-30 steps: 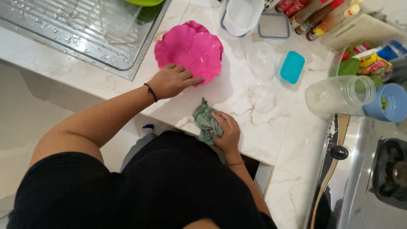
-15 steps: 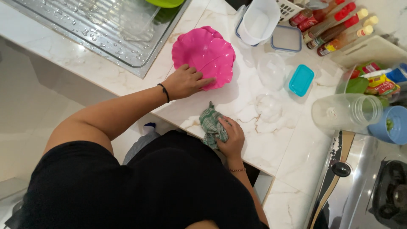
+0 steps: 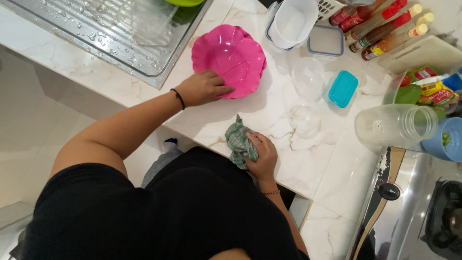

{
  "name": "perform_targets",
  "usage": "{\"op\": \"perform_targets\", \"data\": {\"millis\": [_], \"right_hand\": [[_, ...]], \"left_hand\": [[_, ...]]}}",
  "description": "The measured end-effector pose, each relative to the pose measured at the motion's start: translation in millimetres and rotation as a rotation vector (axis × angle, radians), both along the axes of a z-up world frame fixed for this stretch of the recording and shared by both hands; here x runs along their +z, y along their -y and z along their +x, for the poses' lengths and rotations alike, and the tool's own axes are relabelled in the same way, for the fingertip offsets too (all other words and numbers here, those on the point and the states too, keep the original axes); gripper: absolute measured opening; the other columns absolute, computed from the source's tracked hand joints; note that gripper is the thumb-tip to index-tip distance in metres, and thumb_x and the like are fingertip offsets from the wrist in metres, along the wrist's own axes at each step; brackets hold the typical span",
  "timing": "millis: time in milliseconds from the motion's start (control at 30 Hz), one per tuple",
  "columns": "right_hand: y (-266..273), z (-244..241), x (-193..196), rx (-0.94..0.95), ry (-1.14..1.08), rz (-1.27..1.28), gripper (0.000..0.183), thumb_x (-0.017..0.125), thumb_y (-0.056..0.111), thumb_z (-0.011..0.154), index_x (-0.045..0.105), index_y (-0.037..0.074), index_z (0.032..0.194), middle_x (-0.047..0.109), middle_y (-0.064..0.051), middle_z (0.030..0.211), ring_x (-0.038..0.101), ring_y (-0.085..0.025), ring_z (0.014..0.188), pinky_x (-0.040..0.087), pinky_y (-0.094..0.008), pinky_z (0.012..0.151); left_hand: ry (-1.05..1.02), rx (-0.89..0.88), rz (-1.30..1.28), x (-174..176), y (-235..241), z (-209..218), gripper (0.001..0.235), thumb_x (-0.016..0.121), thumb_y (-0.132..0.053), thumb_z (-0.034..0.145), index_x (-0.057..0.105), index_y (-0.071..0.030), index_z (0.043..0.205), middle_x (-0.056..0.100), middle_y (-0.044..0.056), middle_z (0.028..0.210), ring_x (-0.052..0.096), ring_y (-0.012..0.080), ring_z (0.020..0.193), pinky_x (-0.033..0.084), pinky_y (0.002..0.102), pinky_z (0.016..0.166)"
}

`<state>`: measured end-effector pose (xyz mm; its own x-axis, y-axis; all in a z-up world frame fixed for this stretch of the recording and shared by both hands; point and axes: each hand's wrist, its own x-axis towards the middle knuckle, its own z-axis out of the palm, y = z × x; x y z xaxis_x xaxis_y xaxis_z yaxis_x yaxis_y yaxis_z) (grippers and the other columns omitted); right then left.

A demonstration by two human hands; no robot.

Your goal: The person dries various kitchen items using a cloth. They wipe a pink bowl, a green plate, and a clear plastic container, then place them on the counter. The person also wipes the countertop surface with the cloth.

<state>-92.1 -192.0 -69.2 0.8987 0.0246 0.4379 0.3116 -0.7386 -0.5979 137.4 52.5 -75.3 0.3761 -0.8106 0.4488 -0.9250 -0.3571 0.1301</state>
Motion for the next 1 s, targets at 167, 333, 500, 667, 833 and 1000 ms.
{"op": "perform_targets", "data": {"millis": [167,333,500,667,833,1000], "right_hand": [[0,2,-1,-0.007,-0.006,-0.006,0.058,0.079,0.014,0.068,0.071,0.012,0.125,0.069,-0.011,0.128,0.066,-0.034,0.116,0.053,-0.044,0.099],[1,-3,-3,-0.018,-0.028,0.002,0.057,0.079,0.015,0.070,0.070,0.012,0.126,0.069,-0.011,0.128,0.066,-0.034,0.116,0.053,-0.044,0.099],[0,1,-8,-0.028,-0.005,-0.017,0.060,0.074,0.012,0.066,0.070,0.012,0.126,0.069,-0.012,0.127,0.065,-0.035,0.115,0.053,-0.045,0.098],[0,3,-15,-0.077,-0.015,-0.035,0.061,0.075,0.011,0.065,0.070,0.013,0.126,0.068,-0.012,0.127,0.065,-0.034,0.115,0.053,-0.043,0.099],[-12,1,-18,-0.182,-0.086,-0.030,0.063,0.075,0.009,0.066,0.070,0.014,0.128,0.067,-0.012,0.131,0.064,-0.035,0.119,0.053,-0.043,0.100],[-44,9,-23,-0.397,-0.150,-0.198,0.059,0.081,0.013,0.070,0.071,0.015,0.128,0.067,-0.012,0.133,0.061,-0.036,0.122,0.050,-0.046,0.100]], "left_hand": [[0.033,-0.040,0.075,-1,-14,33,0.046,0.078,-0.031,0.083,0.073,-0.020,0.128,0.071,0.002,0.106,0.065,0.0252,0.100,0.048,0.046,0.098],[0.098,0.073,0.136,-8,-23,64,0.044,0.079,-0.035,0.085,0.073,-0.031,0.128,0.074,-0.004,0.114,0.065,0.0213,0.108,0.035,0.056,0.114],[0.122,0.018,0.095,1,-27,95,0.046,0.080,-0.033,0.082,0.073,-0.031,0.128,0.075,-0.008,0.113,0.064,0.0189,0.111,0.034,0.059,0.114],[0.030,-0.007,0.105,-22,-20,131,0.047,0.080,-0.034,0.089,0.071,-0.027,0.134,0.072,-0.001,0.116,0.063,0.0223,0.116,0.034,0.055,0.116],[0.000,-0.013,0.089,1,-19,128,0.064,0.085,-0.041,0.078,0.066,-0.025,0.137,0.069,0.004,0.122,0.059,0.0266,0.122,0.029,0.059,0.118],[0.068,-0.068,-0.109,24,-55,134,0.068,0.080,-0.029,0.090,0.057,-0.027,0.154,0.056,0.008,0.151,0.046,0.0291,0.145,0.027,0.057,0.126]]}}
